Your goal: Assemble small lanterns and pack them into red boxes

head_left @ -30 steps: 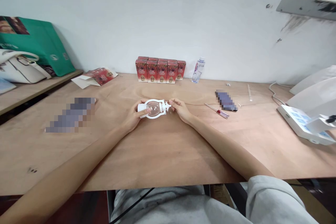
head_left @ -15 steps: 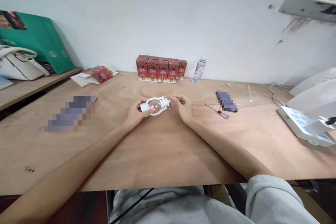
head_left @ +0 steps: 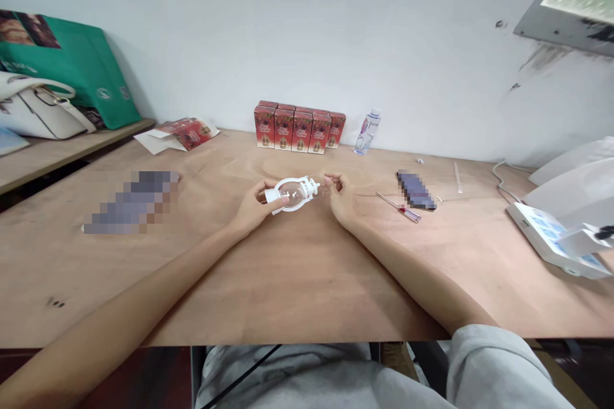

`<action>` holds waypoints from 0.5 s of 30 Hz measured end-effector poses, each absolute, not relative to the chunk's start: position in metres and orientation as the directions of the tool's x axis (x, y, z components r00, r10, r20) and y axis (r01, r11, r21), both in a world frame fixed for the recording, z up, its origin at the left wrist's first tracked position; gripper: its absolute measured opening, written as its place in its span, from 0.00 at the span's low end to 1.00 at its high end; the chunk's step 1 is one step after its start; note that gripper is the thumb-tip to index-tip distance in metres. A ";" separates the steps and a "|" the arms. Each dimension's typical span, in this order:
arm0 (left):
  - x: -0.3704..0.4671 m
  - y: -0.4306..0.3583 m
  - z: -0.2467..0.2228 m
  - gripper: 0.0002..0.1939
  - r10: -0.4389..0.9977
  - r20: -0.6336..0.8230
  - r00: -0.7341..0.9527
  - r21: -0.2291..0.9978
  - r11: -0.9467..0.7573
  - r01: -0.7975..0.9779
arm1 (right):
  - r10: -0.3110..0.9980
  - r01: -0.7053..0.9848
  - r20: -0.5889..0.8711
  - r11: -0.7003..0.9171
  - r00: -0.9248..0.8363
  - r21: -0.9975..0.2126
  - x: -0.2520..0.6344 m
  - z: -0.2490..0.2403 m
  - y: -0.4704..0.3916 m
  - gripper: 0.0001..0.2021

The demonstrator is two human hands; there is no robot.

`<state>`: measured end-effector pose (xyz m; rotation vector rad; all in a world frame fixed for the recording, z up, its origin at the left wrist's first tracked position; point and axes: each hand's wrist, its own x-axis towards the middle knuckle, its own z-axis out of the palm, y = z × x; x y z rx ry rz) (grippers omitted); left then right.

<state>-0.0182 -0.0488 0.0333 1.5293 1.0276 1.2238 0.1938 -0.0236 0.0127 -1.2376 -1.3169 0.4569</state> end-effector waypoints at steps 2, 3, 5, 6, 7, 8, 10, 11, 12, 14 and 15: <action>-0.018 -0.049 0.032 0.20 0.956 0.236 0.174 0.964 -0.253 0.078 | 0.827 0.364 0.472 0.357 0.305 -0.860 0.192 0.014 -0.026 0.13; -0.018 -0.048 0.031 0.20 0.956 0.234 0.177 0.964 -0.251 0.082 | 0.822 0.358 0.474 0.360 0.314 -0.861 0.191 0.014 -0.027 0.13; -0.019 -0.047 0.029 0.21 0.958 0.228 0.175 0.965 -0.246 0.091 | 0.810 0.349 0.492 0.383 0.318 -0.855 0.190 0.014 -0.031 0.12; -0.020 -0.046 0.028 0.21 0.961 0.223 0.166 0.965 -0.241 0.098 | 0.799 0.350 0.513 0.405 0.314 -0.845 0.188 0.014 -0.033 0.12; -0.021 -0.045 0.027 0.21 0.965 0.216 0.152 0.966 -0.233 0.108 | 0.783 0.357 0.540 0.430 0.309 -0.829 0.187 0.013 -0.035 0.11; -0.022 -0.044 0.027 0.21 0.969 0.206 0.134 0.968 -0.222 0.120 | 0.765 0.367 0.569 0.458 0.302 -0.810 0.186 0.013 -0.038 0.11; -0.024 -0.043 0.027 0.21 0.979 0.179 0.095 0.971 -0.191 0.145 | 0.729 0.396 0.628 0.509 0.274 -0.764 0.182 0.014 -0.044 0.10; -0.024 -0.043 0.027 0.22 0.983 0.165 0.077 0.972 -0.176 0.155 | 0.714 0.414 0.657 0.536 0.243 -0.736 0.180 0.014 -0.047 0.09; -0.024 -0.043 0.028 0.22 0.986 0.155 0.064 0.974 -0.164 0.158 | 0.702 0.429 0.685 0.568 0.194 -0.703 0.178 0.015 -0.051 0.08; -0.023 -0.044 0.029 0.23 0.988 0.147 0.053 0.977 -0.153 0.150 | 0.675 0.429 0.735 0.646 0.065 -0.631 0.173 0.016 -0.057 0.06; -0.023 -0.044 0.030 0.24 0.988 0.145 0.054 0.978 -0.151 0.142 | 0.663 0.412 0.749 0.679 0.013 -0.608 0.171 0.016 -0.059 0.05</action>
